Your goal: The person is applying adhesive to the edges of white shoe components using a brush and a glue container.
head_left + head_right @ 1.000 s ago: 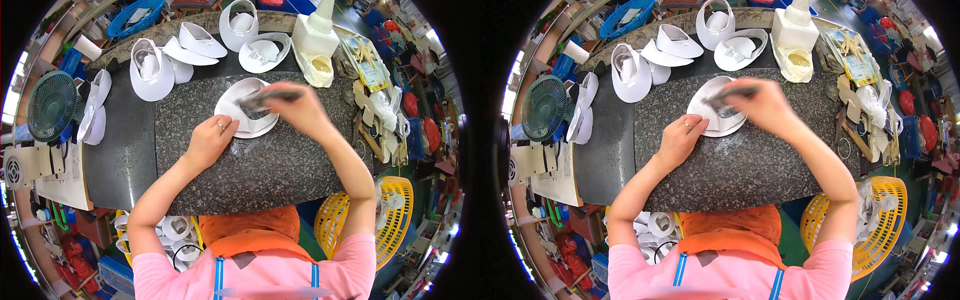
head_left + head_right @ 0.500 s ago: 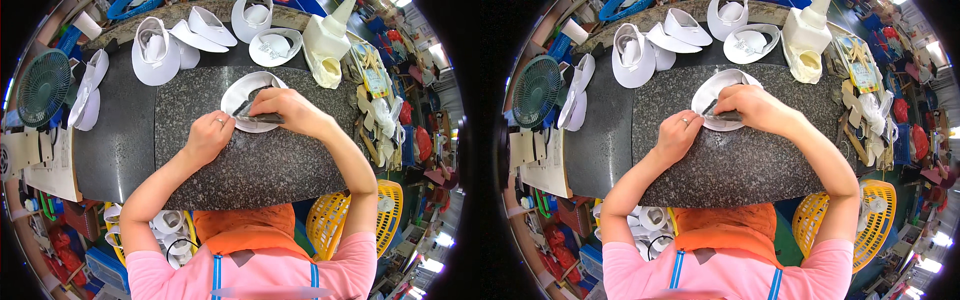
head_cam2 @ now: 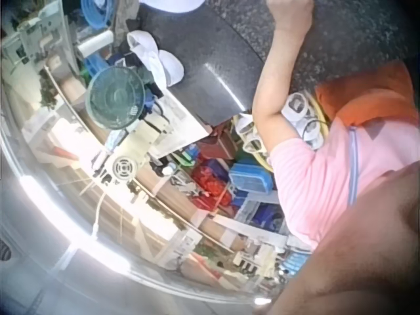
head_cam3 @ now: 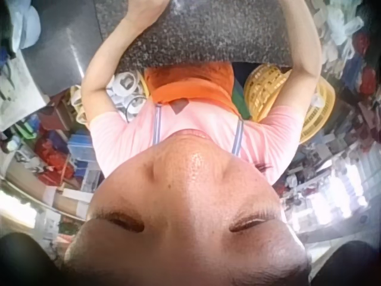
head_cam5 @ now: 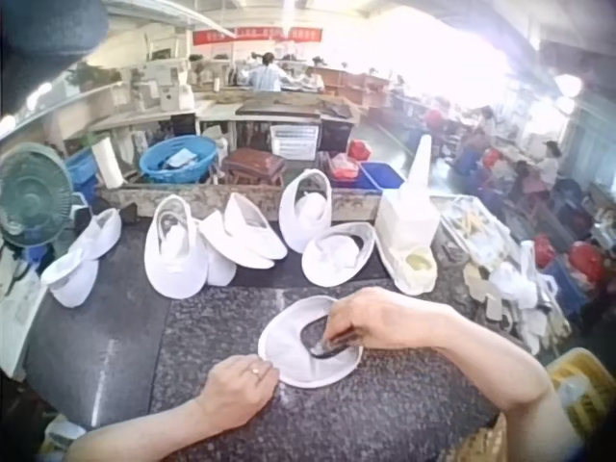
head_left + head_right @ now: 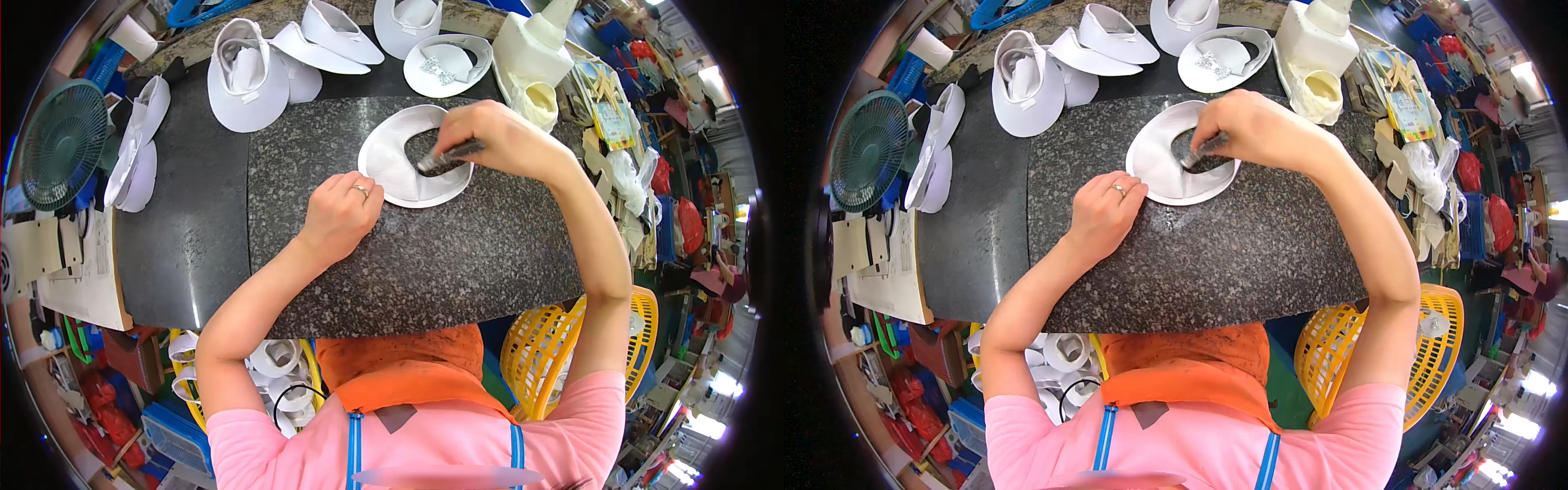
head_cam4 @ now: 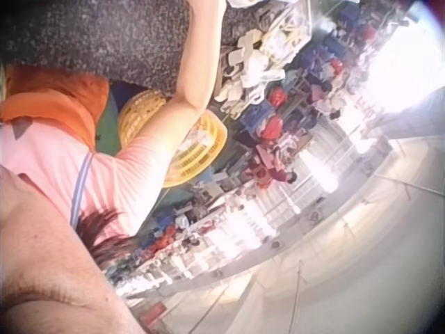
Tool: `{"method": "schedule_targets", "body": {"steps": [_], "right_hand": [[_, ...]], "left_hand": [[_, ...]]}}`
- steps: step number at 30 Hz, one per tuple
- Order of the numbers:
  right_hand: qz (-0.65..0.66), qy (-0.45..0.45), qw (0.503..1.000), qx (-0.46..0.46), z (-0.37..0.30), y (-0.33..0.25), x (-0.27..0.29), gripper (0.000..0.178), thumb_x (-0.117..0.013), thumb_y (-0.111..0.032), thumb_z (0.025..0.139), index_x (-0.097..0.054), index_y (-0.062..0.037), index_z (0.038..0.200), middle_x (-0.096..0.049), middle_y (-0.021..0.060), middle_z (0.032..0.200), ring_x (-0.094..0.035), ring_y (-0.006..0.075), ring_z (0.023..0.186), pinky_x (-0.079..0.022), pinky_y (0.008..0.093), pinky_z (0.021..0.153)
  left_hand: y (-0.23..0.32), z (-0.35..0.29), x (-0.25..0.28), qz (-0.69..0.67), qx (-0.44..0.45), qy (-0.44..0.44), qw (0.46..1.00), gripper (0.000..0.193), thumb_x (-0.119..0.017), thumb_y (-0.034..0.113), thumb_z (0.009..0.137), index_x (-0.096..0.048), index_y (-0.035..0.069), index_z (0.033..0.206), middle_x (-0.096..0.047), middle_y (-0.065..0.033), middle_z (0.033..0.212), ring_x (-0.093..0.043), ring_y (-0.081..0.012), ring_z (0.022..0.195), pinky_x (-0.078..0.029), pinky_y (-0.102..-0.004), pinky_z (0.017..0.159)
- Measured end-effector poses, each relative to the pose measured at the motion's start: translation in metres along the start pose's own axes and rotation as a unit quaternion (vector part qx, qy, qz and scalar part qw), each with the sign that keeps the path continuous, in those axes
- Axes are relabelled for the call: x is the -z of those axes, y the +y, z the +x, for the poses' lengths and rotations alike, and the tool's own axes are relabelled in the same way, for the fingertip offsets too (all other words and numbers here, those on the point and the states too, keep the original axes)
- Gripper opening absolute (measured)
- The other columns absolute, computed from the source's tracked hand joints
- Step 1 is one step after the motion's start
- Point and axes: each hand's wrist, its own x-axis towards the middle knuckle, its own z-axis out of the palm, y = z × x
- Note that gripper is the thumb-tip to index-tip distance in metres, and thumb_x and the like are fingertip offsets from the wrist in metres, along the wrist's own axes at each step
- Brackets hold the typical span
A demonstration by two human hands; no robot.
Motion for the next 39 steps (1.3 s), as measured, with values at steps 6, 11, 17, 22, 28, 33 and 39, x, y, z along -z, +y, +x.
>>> {"method": "schedule_targets", "body": {"steps": [6, 11, 17, 22, 28, 33, 39], "right_hand": [[-0.048, -0.070, 0.996, -0.002, -0.009, -0.010, 0.002, 0.030, -0.065, 0.005, 0.058, -0.067, 0.0018, 0.087, -0.062, 0.0147, 0.085, -0.061, 0.0323, 0.086, -0.049, 0.0376, 0.076], [-0.045, -0.023, 0.998, 0.044, -0.013, -0.024, -0.015, 0.035, -0.063, 0.008, 0.055, -0.066, 0.0014, 0.089, -0.062, 0.0139, 0.087, -0.060, 0.0336, 0.086, -0.049, 0.0396, 0.077], [-0.079, 0.010, 0.997, -0.009, -0.017, -0.019, -0.028, 0.026, -0.063, 0.005, 0.062, -0.068, 0.0000, 0.086, -0.063, 0.0124, 0.084, -0.061, 0.0308, 0.085, -0.050, 0.0393, 0.075], [0.036, 0.354, 0.931, -0.085, -0.028, -0.036, -0.014, 0.018, -0.067, -0.012, 0.080, -0.067, -0.0006, 0.094, -0.067, 0.0085, 0.083, -0.063, 0.0210, 0.076, -0.050, 0.0311, 0.070], [0.190, 0.586, 0.767, -0.181, -0.081, -0.048, -0.010, 0.022, -0.065, -0.015, 0.085, -0.064, 0.0002, 0.102, -0.059, 0.0001, 0.072, -0.049, 0.0053, 0.058, -0.039, 0.0200, 0.053], [0.051, 0.338, 0.938, -0.051, -0.073, -0.050, -0.056, 0.023, -0.068, 0.003, 0.075, -0.066, -0.0023, 0.098, -0.064, 0.0101, 0.084, -0.064, 0.0196, 0.073, -0.051, 0.0285, 0.062], [-0.024, 0.283, 0.959, -0.014, -0.028, -0.017, -0.076, 0.034, -0.066, 0.007, 0.068, -0.063, -0.0030, 0.101, -0.061, 0.0113, 0.093, -0.062, 0.0313, 0.084, -0.051, 0.0368, 0.072]], "left_hand": [[0.001, 0.004, 0.000, 0.009, -0.005, 0.009, 1.000, 0.015, -0.060, 0.004, 0.068, -0.060, 0.004, 0.083, -0.060, -0.0068, 0.083, -0.062, -0.0253, 0.089, -0.052, -0.0353, 0.076], [0.001, 0.008, -0.002, 0.006, -0.023, 0.045, 0.999, 0.012, -0.059, 0.005, 0.066, -0.057, 0.003, 0.078, -0.057, -0.0083, 0.080, -0.061, -0.0255, 0.090, -0.052, -0.0352, 0.078], [0.001, 0.005, -0.005, 0.008, -0.021, 0.053, 0.998, 0.011, -0.060, 0.003, 0.066, -0.056, 0.003, 0.076, -0.057, -0.0085, 0.082, -0.061, -0.0263, 0.092, -0.052, -0.0359, 0.078], [0.004, 0.020, 0.009, -0.048, 0.033, 0.090, 0.994, 0.011, -0.063, 0.000, 0.074, -0.058, 0.005, 0.082, -0.061, -0.0076, 0.087, -0.063, -0.0281, 0.089, -0.053, -0.0376, 0.075], [0.007, 0.016, 0.061, -0.194, 0.244, 0.101, 0.945, 0.009, -0.060, 0.002, 0.084, -0.058, 0.003, 0.092, -0.065, -0.0075, 0.083, -0.064, -0.0224, 0.073, -0.051, -0.0294, 0.070], [0.011, 0.008, 0.062, -0.419, 0.397, 0.083, 0.813, 0.016, -0.055, 0.003, 0.090, -0.058, -0.001, 0.105, -0.065, -0.0020, 0.086, -0.056, -0.0039, 0.073, -0.046, -0.0214, 0.067], [0.014, 0.020, 0.064, -0.450, 0.409, 0.105, 0.787, 0.019, -0.056, 0.003, 0.090, -0.059, -0.003, 0.107, -0.065, -0.0027, 0.092, -0.057, -0.0053, 0.081, -0.045, -0.0205, 0.072]]}}
